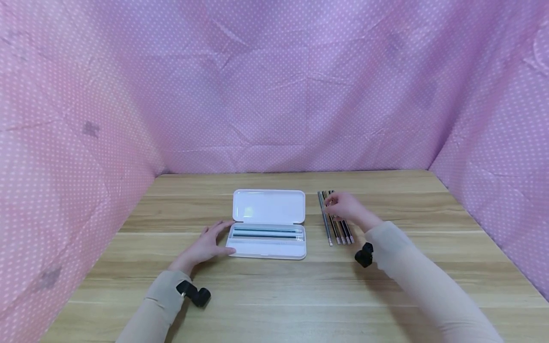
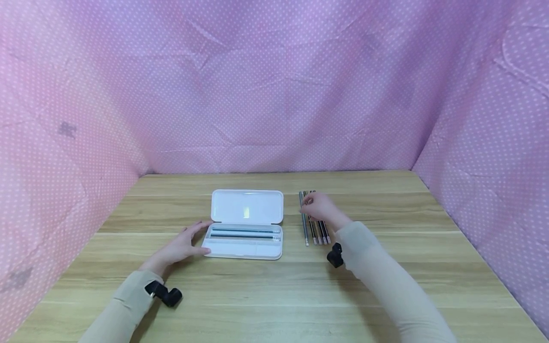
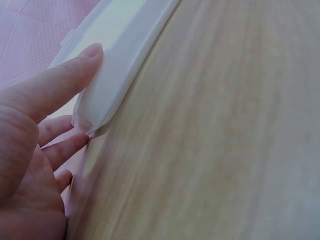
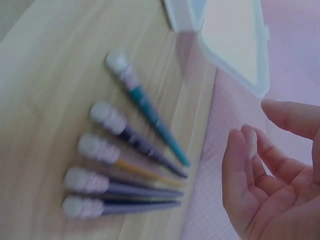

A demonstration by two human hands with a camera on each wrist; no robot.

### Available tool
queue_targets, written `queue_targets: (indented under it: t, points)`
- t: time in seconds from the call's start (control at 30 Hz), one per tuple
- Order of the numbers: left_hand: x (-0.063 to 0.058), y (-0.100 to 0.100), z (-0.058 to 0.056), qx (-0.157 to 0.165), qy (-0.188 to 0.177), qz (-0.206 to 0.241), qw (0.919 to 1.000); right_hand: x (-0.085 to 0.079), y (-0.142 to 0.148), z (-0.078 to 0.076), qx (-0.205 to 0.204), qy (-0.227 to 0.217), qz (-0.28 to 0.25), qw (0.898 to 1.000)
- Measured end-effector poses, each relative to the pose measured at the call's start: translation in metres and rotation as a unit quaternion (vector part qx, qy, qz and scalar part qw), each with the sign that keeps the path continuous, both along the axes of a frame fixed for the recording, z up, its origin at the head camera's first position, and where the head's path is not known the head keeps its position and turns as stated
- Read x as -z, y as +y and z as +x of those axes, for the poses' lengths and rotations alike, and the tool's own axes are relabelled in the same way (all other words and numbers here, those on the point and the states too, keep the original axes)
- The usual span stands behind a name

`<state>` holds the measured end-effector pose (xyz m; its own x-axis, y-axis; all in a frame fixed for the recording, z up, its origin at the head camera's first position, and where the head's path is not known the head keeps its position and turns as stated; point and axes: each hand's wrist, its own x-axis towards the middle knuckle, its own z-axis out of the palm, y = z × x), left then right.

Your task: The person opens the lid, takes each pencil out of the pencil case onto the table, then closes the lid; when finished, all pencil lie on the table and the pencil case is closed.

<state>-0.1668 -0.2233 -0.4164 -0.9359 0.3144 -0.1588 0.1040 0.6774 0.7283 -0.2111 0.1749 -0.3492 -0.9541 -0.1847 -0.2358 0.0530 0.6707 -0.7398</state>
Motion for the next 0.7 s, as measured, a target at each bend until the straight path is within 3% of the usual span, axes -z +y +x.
queue_targets:
  t: [0.3,0.53,0.7]
  points:
    - [0.000,-0.001,0.000,-0.004,-0.009,0.002,1.0000,-0.010,-0.029,0.004,-0.061,0.026,-0.008,0.998]
    - [-0.001,0.000,0.000,0.002,-0.003,-0.003,1.0000,-0.005,-0.056,0.002,-0.162,0.054,0.005,0.985]
    - [-0.002,0.000,0.001,0.001,-0.005,-0.004,1.0000,-0.002,-0.076,0.003,-0.199,0.058,0.039,0.977]
